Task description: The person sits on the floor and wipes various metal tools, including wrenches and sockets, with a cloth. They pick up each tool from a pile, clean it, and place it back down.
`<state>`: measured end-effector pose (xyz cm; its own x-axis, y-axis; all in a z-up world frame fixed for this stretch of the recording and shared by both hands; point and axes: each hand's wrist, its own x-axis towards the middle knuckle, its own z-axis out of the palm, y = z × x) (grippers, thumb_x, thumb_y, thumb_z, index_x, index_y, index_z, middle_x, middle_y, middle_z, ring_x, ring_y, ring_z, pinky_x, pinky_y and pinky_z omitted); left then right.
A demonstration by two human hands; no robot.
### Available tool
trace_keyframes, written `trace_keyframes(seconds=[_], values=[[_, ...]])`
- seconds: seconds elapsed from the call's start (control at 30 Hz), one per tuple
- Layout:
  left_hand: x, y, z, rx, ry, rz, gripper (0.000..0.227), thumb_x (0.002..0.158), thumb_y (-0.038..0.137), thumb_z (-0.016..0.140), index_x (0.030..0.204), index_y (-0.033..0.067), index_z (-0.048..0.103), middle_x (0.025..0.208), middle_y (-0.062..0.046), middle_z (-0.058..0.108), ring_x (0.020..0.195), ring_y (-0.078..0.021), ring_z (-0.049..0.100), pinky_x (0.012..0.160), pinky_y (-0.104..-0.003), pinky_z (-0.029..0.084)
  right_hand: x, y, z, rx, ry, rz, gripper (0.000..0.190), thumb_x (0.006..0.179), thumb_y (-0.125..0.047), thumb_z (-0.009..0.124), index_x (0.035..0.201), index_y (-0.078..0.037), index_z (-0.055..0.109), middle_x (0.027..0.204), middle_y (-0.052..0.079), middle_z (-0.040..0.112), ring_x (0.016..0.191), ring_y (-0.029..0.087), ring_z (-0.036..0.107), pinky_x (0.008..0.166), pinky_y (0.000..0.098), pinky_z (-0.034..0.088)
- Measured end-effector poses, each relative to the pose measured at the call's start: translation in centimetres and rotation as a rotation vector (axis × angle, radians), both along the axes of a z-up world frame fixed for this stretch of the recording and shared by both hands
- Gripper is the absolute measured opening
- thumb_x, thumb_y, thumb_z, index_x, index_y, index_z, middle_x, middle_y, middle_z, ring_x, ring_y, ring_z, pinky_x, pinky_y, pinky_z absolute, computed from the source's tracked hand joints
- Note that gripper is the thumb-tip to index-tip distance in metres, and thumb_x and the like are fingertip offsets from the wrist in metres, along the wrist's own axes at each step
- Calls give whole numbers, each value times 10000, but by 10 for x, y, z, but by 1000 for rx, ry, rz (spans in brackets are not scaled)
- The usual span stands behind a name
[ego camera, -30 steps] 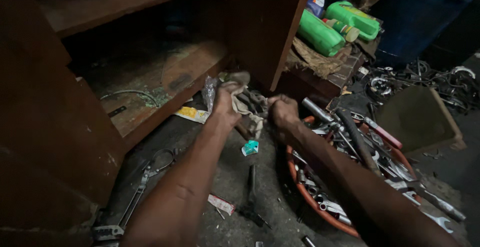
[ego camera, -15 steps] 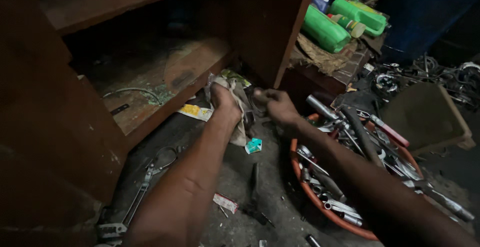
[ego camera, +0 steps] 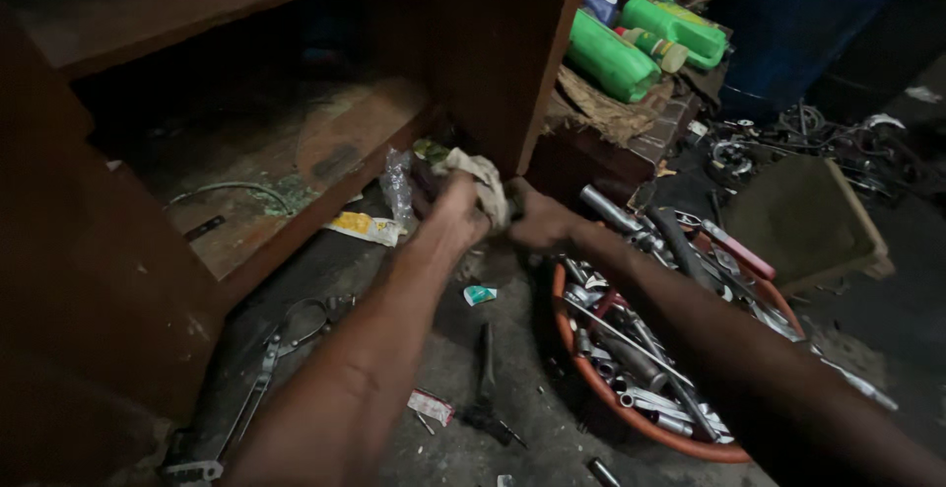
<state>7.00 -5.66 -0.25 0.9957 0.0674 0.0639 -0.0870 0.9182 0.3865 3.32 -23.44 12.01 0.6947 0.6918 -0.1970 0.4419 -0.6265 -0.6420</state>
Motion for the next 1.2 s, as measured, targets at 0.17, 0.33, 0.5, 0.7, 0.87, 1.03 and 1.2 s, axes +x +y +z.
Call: trace_keyframes(seconds=[0.17,0.33,0.5,0.7,0.87,1.03,1.2], values=[[0,-34,44,932,362,93,254,1045,375,492,1040,149,609,907,-48,646,790,-217,618,633,-425,520,12,-35,6,-78,-455,180,627,700,-261,812,1282,-105,639,1155,157,737,1035,313,698,880,424,566],[-23,-36,74,1079,524,154,321,1012,495,494,1042,186,578,907,-6,636,834,-178,590,659,-415,488,63,-106,31,-164,-296,163,778,754,-519,850,1335,-84,569,1213,154,666,1062,298,625,874,480,523],[-52,16,63,219,67,-58,248,913,407,611,896,160,621,821,8,666,784,-187,678,742,-382,583,79,-186,51,-221,-73,23,602,814,-598,683,1058,-54,765,1013,157,760,933,273,701,780,453,577],[-106,45,100,50,-278,16,327,974,375,600,1076,71,664,1005,-88,691,963,-233,674,890,-391,581,120,-280,-3,-355,-199,-500,646,915,-658,620,930,-36,796,824,189,757,746,283,689,696,404,519],[-131,30,115,-49,-227,275,503,854,472,581,1103,49,691,1047,-147,716,1010,-300,688,896,-432,600,152,-326,-67,-348,-125,-470,569,836,-568,728,897,-10,824,785,160,771,700,281,649,663,462,528],[-126,28,114,80,-559,96,500,1010,495,511,1231,72,660,1198,-123,686,1118,-308,662,974,-473,569,96,-261,7,-613,-386,-612,509,873,-528,722,1005,-43,799,923,200,762,843,350,709,768,473,556],[-90,47,85,36,-145,228,542,1019,491,445,1295,79,662,1233,-128,699,1109,-310,671,969,-470,567,59,-150,58,-396,-465,-450,452,889,-474,703,1040,-57,788,1001,233,765,866,389,770,790,492,591]])
